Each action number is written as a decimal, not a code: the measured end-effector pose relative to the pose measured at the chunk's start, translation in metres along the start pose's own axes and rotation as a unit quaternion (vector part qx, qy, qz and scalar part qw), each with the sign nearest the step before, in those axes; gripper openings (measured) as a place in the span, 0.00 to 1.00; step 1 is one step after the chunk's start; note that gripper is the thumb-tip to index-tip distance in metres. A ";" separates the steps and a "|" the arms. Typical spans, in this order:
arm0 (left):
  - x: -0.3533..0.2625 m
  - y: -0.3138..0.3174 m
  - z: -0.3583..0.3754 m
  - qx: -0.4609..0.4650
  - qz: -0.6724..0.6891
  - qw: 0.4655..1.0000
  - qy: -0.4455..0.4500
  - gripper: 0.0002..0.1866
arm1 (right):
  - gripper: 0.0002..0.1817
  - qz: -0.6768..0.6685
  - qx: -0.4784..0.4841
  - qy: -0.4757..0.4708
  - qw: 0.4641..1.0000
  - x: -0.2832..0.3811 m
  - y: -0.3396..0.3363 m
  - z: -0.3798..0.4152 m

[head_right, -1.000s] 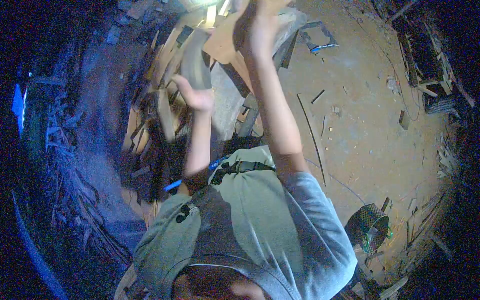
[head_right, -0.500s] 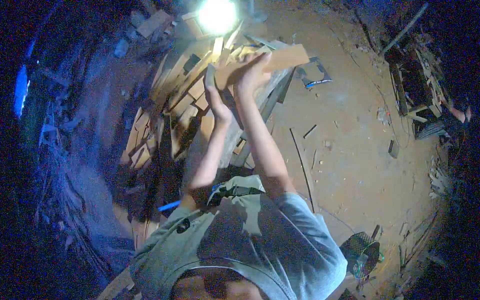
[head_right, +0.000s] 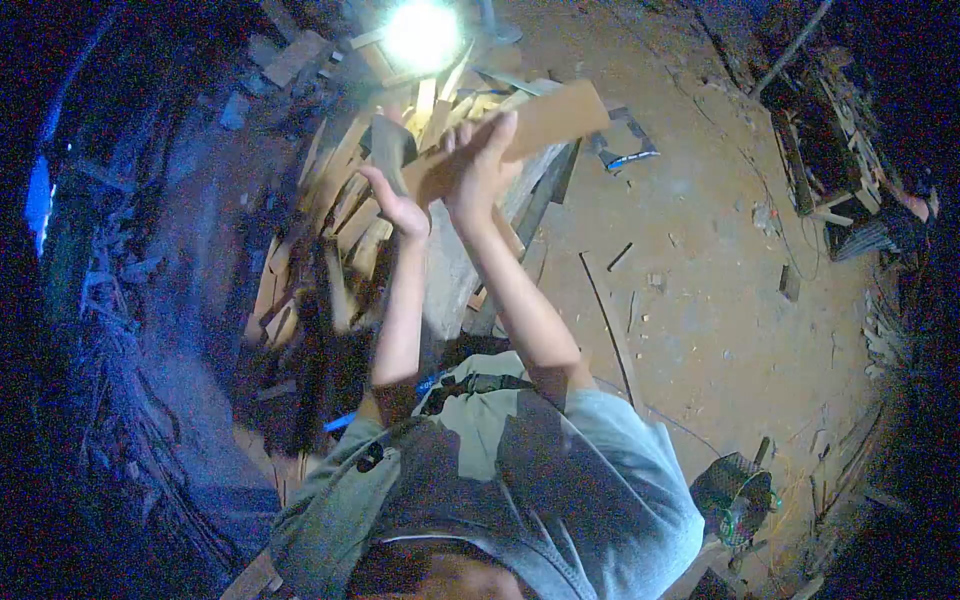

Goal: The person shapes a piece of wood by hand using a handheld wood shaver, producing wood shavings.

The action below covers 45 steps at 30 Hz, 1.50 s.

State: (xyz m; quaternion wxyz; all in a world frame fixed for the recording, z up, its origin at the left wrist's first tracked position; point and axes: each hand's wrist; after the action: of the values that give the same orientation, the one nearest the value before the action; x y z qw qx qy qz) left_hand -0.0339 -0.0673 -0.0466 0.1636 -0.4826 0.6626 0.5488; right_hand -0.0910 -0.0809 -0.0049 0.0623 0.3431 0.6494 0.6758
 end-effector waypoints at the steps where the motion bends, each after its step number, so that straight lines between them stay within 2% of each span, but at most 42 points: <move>1: 0.005 -0.002 0.001 0.000 0.000 1.000 0.001 0.37 | 0.14 -0.004 0.036 0.002 0.999 0.004 -0.001 -0.001; 3: 0.016 -0.004 0.010 0.061 -0.044 0.997 0.035 0.37 | 0.14 -0.004 -0.039 -0.027 0.999 -0.001 0.007 -0.017; 4: 0.014 0.000 0.012 0.074 -0.116 0.987 0.086 0.36 | 0.14 0.023 -0.057 -0.055 0.997 -0.002 0.012 -0.027; 5: 0.011 0.006 0.010 0.085 -0.185 0.969 0.139 0.36 | 0.14 0.023 -0.057 -0.056 0.997 -0.001 0.012 -0.026; 7: 0.010 0.009 0.002 0.051 -0.216 0.961 0.166 0.35 | 0.15 0.007 0.022 -0.042 0.999 0.000 0.010 -0.015; 8: 0.005 0.009 0.003 0.072 -0.157 0.977 0.124 0.36 | 0.15 -0.021 0.042 0.012 0.999 0.004 0.003 -0.004; 9: -0.001 0.007 0.006 0.094 -0.099 0.987 0.081 0.37 | 0.16 0.000 -0.057 0.014 0.998 0.004 0.001 0.001; 11: 0.006 0.003 0.013 0.118 -0.088 0.986 0.071 0.37 | 0.17 0.005 -0.048 0.026 0.999 0.009 0.003 -0.004; 13: 0.010 0.011 0.016 0.074 -0.131 0.981 0.122 0.38 | 0.17 -0.031 -0.067 0.019 0.997 0.000 0.007 -0.025; 15: -0.001 0.020 0.015 0.057 -0.126 0.983 0.123 0.39 | 0.18 0.015 -0.075 -0.012 0.997 -0.006 0.004 -0.027; 17: -0.021 0.025 0.011 0.050 -0.041 0.997 0.036 0.40 | 0.18 -0.018 -0.029 0.060 0.998 -0.006 -0.005 -0.010; 18: -0.025 0.027 0.008 0.013 -0.050 0.997 0.061 0.42 | 0.18 -0.040 0.001 0.074 0.996 -0.002 -0.008 -0.001; 21: 0.027 -0.024 0.024 -0.018 -0.072 0.997 0.020 0.37 | 0.18 -0.007 0.026 0.029 0.999 0.004 0.006 -0.016; 22: -0.028 0.021 0.019 0.095 -0.259 0.944 0.179 0.41 | 0.18 -0.007 0.023 0.015 1.000 0.005 0.014 -0.026; 23: -0.023 0.018 0.021 0.096 -0.258 0.944 0.179 0.41 | 0.17 -0.019 -0.015 0.012 1.000 0.009 0.025 -0.030; 25: -0.014 0.011 0.026 0.034 -0.241 0.962 0.124 0.41 | 0.18 -0.025 0.022 0.017 0.999 0.012 0.026 -0.027; 26: -0.014 0.010 0.020 0.045 -0.123 0.978 0.162 0.36 | 0.18 -0.044 0.031 0.026 0.998 0.011 0.019 -0.031; 27: -0.016 0.007 0.025 -0.063 -0.084 0.990 0.093 0.37 | 0.18 -0.064 0.038 0.036 0.997 0.013 0.011 -0.035; 29: -0.035 0.005 0.013 -0.026 -0.146 0.975 0.165 0.39 | 0.17 -0.071 0.030 0.058 0.995 0.026 0.007 -0.033; 32: -0.039 -0.002 0.014 0.020 -0.159 0.971 0.178 0.39 | 0.17 -0.069 0.056 0.048 0.995 0.034 0.004 -0.030; 36: -0.032 0.013 0.025 0.014 -0.116 0.974 0.193 0.40 | 0.17 -0.073 0.079 0.061 0.992 0.036 0.008 -0.017; 41: -0.031 0.018 0.027 0.059 -0.163 0.959 0.226 0.39 | 0.17 -0.063 0.098 0.082 0.990 0.031 0.009 0.005; 43: -0.021 0.001 0.031 -0.040 0.009 0.996 0.076 0.40 | 0.18 -0.018 0.141 0.187 0.972 0.030 0.002 0.013; 44: -0.013 -0.013 0.033 -0.041 0.007 0.996 0.078 0.40 | 0.19 0.002 0.107 0.179 0.978 0.033 0.009 0.020; 45: -0.004 -0.028 0.037 -0.020 0.029 0.999 0.035 0.40 | 0.19 0.002 0.107 0.180 0.978 0.032 0.010 0.015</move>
State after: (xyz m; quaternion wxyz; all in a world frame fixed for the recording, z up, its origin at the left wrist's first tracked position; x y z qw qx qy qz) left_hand -0.0203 -0.0308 -0.0720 0.1147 -0.4855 0.6706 0.5490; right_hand -0.1039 -0.0526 0.0152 -0.0936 0.2216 0.7177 0.6535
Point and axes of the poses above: each hand's wrist, its own z-axis away from the middle knuckle, its own y-axis out of the palm, x = y × z
